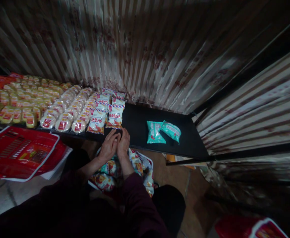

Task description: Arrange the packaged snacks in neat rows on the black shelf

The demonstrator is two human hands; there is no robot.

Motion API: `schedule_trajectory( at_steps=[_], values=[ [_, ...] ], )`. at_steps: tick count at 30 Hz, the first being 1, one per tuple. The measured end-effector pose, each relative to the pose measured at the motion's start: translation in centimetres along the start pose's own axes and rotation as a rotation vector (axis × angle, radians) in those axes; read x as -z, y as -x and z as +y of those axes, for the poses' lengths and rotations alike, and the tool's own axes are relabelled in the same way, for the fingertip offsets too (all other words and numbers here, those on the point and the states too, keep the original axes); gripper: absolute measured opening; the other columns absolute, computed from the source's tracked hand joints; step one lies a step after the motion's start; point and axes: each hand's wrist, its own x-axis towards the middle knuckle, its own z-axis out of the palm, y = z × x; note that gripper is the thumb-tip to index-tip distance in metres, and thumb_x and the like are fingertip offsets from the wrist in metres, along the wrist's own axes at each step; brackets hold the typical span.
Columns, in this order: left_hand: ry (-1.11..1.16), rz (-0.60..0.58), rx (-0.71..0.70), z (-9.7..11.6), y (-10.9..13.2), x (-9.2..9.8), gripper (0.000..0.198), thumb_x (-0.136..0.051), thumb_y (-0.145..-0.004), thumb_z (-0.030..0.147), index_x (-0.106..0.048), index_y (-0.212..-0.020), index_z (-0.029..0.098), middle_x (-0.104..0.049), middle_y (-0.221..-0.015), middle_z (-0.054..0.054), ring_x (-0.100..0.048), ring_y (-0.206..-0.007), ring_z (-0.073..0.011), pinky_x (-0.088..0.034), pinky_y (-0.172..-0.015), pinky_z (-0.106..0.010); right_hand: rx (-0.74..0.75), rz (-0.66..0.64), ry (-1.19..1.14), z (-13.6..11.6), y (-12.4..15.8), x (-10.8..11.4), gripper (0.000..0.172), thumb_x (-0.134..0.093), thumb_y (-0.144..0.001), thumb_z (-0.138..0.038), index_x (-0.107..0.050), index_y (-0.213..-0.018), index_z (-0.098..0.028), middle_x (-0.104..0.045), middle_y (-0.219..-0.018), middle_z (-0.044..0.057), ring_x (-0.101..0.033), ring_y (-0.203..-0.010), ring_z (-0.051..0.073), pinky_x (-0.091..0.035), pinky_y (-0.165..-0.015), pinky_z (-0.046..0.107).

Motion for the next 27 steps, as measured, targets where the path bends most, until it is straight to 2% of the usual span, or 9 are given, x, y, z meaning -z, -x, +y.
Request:
schedule_trajectory(
  at_steps=[3,6,10,15,21,23,27],
  values=[
    [0.044,-0.085,0.036,0.9,1.9,0.0,0.039,-0.031,-0.089,0.019,-0.055,-0.119,0.016,-0.057,-0.126,-0.012,-0.048,-0.123,-0.0201,-0.037,-0.106,-0.041,-0.010,-0.004,0.006,0.1,2.3,1.3,0.041,-0.037,-0.084,-0.020,-0.056,-0.119,-0.012,-0.056,-0.126,0.014,-0.047,-0.121,0.021,-0.037,-0.102,0.041],
    [0.086,-0.153,0.073,1.6,3.7,0.0,0.038,-0.031,-0.088,0.018,-0.057,-0.117,0.018,-0.063,-0.115,-0.009,-0.056,-0.111,-0.0189,-0.044,-0.100,-0.038,-0.013,-0.022,0.004,0.2,4.6,2.8,0.040,-0.037,-0.081,-0.015,-0.060,-0.114,-0.015,-0.058,-0.124,0.012,-0.049,-0.118,0.021,-0.038,-0.101,0.041],
    [0.129,-0.219,0.100,2.2,5.8,-0.2,0.037,-0.034,-0.086,0.015,-0.058,-0.113,0.018,-0.064,-0.110,-0.008,-0.058,-0.105,-0.0182,-0.046,-0.096,-0.036,-0.011,-0.058,0.014,0.3,7.2,4.7,0.038,-0.039,-0.078,-0.011,-0.064,-0.106,-0.017,-0.059,-0.122,0.010,-0.051,-0.114,0.020,-0.039,-0.099,0.041],
    [0.080,-0.264,0.111,2.2,7.6,-0.5,0.038,-0.039,-0.078,0.008,-0.061,-0.107,0.018,-0.065,-0.110,-0.007,-0.059,-0.106,-0.0183,-0.045,-0.098,-0.037,0.034,-0.048,0.067,0.3,9.7,6.3,0.034,-0.039,-0.082,-0.015,-0.065,-0.103,-0.016,-0.060,-0.120,0.011,-0.051,-0.115,0.021,-0.038,-0.101,0.042],
    [0.062,-0.321,0.110,3.3,8.5,-1.0,0.039,-0.043,-0.075,0.007,-0.063,-0.106,0.020,-0.066,-0.111,-0.006,-0.059,-0.107,-0.0190,-0.044,-0.100,-0.038,0.072,0.013,0.185,1.5,11.9,8.1,0.035,-0.041,-0.083,-0.017,-0.061,-0.112,-0.017,-0.055,-0.127,0.012,-0.045,-0.121,0.023,-0.035,-0.103,0.046],
    [0.122,-0.314,0.176,4.0,8.6,-1.6,0.038,-0.045,-0.075,0.007,-0.063,-0.106,0.020,-0.066,-0.112,-0.006,-0.060,-0.107,-0.0191,-0.043,-0.100,-0.038,0.043,0.049,0.242,2.1,12.6,8.7,0.037,-0.042,-0.083,-0.019,-0.058,-0.116,-0.016,-0.052,-0.130,0.013,-0.042,-0.123,0.025,-0.034,-0.103,0.048],
    [0.289,-0.308,0.447,5.0,8.4,-3.2,0.032,-0.047,-0.080,0.013,-0.064,-0.106,0.019,-0.068,-0.110,-0.008,-0.063,-0.103,-0.0201,-0.045,-0.098,-0.038,-0.028,0.080,0.299,3.3,13.5,9.3,0.045,-0.045,-0.083,-0.025,-0.049,-0.126,-0.014,-0.048,-0.132,0.016,-0.040,-0.124,0.028,-0.033,-0.102,0.050]
  ],
)
